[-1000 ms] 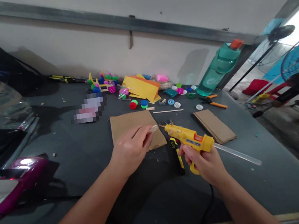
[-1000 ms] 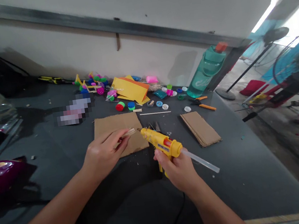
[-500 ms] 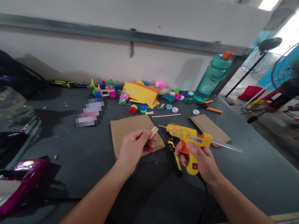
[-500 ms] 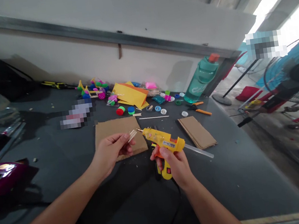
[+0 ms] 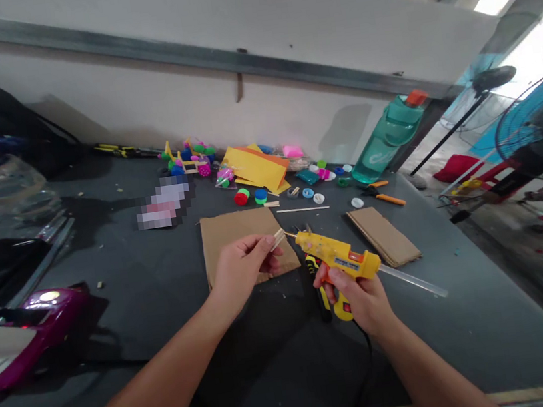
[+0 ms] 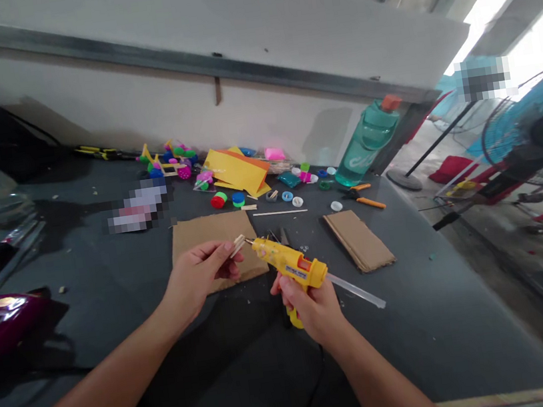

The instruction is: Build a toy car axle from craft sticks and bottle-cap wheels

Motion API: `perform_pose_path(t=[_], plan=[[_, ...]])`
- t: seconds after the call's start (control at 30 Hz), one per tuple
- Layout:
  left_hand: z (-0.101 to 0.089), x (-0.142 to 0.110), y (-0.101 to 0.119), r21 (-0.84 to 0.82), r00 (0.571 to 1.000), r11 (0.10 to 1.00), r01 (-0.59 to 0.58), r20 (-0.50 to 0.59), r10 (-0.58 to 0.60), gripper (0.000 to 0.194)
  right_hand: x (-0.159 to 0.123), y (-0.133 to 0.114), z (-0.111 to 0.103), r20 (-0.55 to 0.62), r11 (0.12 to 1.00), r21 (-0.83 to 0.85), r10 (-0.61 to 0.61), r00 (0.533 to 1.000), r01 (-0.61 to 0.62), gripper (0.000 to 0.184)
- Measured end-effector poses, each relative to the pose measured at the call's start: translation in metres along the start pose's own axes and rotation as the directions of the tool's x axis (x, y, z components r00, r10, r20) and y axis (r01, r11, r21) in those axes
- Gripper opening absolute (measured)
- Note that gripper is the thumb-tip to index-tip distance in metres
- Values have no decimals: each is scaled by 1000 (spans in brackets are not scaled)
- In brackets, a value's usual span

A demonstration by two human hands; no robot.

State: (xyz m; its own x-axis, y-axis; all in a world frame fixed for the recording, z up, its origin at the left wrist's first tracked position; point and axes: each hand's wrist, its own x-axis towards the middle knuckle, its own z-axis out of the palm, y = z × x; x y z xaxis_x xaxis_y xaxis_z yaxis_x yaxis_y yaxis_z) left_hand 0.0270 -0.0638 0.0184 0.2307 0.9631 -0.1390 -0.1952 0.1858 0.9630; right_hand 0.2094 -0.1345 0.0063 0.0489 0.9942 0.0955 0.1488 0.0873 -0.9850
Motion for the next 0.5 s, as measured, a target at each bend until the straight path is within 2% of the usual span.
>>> perform_pose_path(t=[0.5], plan=[[1,0,1,8,1000,1000,-8,-18,8,19,-1,2,0,-13,998,-60,-2,1000,2,34]])
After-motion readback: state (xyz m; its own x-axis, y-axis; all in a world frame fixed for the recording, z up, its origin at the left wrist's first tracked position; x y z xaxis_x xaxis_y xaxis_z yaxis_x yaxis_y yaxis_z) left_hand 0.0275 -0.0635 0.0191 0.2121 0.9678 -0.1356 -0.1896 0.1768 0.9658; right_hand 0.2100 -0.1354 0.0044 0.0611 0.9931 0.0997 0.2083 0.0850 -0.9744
